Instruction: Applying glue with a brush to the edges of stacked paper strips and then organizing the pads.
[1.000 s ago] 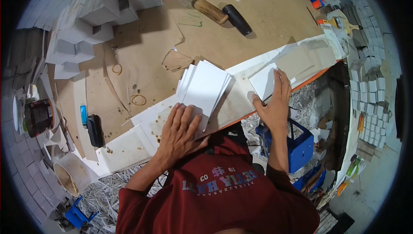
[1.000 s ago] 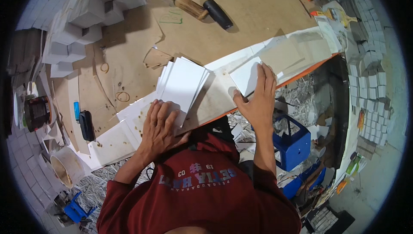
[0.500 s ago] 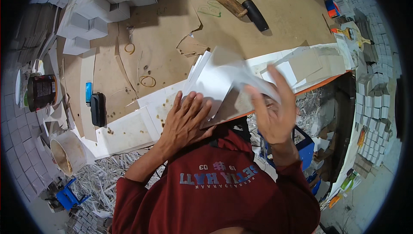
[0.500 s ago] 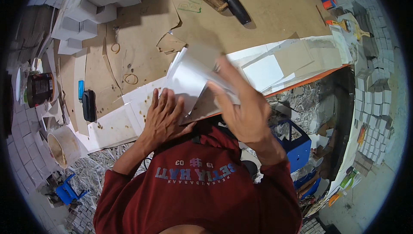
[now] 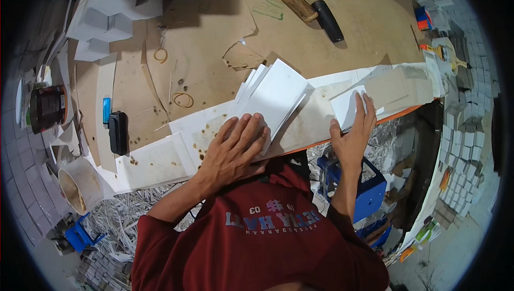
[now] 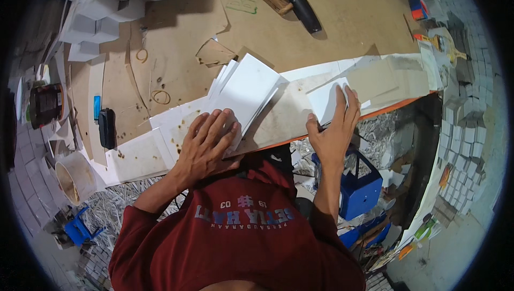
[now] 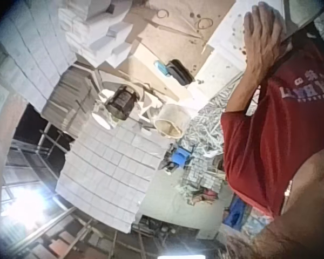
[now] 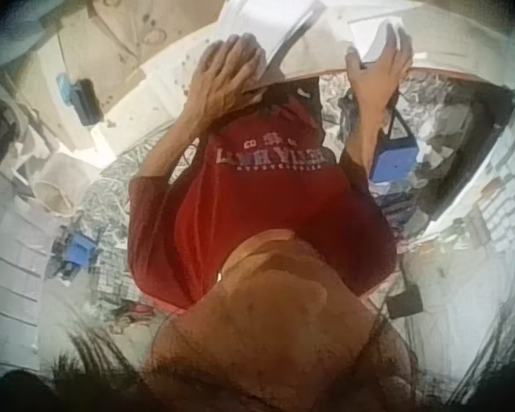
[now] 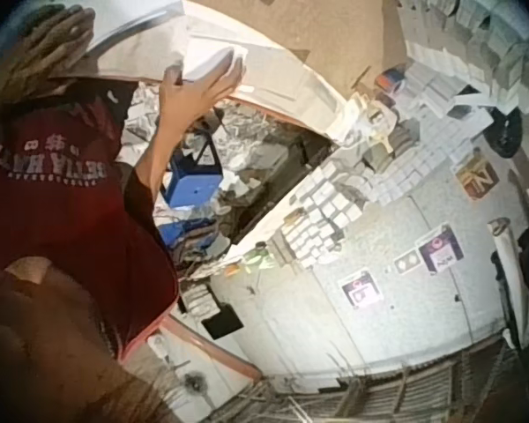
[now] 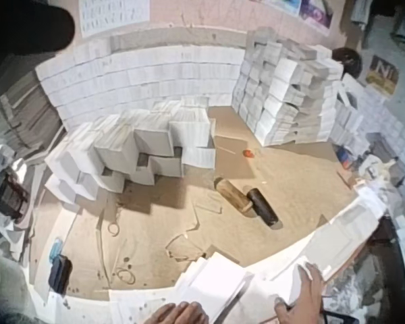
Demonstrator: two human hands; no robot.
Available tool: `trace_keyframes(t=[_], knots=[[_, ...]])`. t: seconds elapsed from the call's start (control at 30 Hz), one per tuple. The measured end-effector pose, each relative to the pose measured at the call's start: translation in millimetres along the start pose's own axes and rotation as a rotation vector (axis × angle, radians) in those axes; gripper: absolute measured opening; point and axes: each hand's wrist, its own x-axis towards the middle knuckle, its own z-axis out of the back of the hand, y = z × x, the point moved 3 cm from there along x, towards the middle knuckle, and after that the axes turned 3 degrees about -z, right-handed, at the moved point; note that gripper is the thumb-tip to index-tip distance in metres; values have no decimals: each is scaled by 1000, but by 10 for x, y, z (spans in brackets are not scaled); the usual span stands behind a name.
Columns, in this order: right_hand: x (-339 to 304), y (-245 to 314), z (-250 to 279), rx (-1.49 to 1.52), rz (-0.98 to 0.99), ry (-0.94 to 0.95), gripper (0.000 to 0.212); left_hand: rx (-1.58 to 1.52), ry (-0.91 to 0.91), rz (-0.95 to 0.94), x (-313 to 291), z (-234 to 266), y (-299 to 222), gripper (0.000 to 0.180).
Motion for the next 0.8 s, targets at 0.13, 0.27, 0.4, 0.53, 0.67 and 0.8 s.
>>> trace_keyframes(t=[0.13,0.27,0.4,0.53,0.67,0.8], knots=[[-216,-934,-100,133,-111,-351,30,-33,-3,30,60,41,7,78],[-14,-734,800,-63,-564,-863,36,-85,72,88,179,108,4,81],[356,729,776,-90,94,-529,22,-76,38,84,90,45,11,81],[333,1143,248,910,-106,277,86,-79,-242,33,-164,-222,59,79],[482,828,-139,982,-567,628,86,-15,-141,28,-114,-141,14,79],[330,615,-2,548,-366,326,86,-23,38,43,76,24,14,83]])
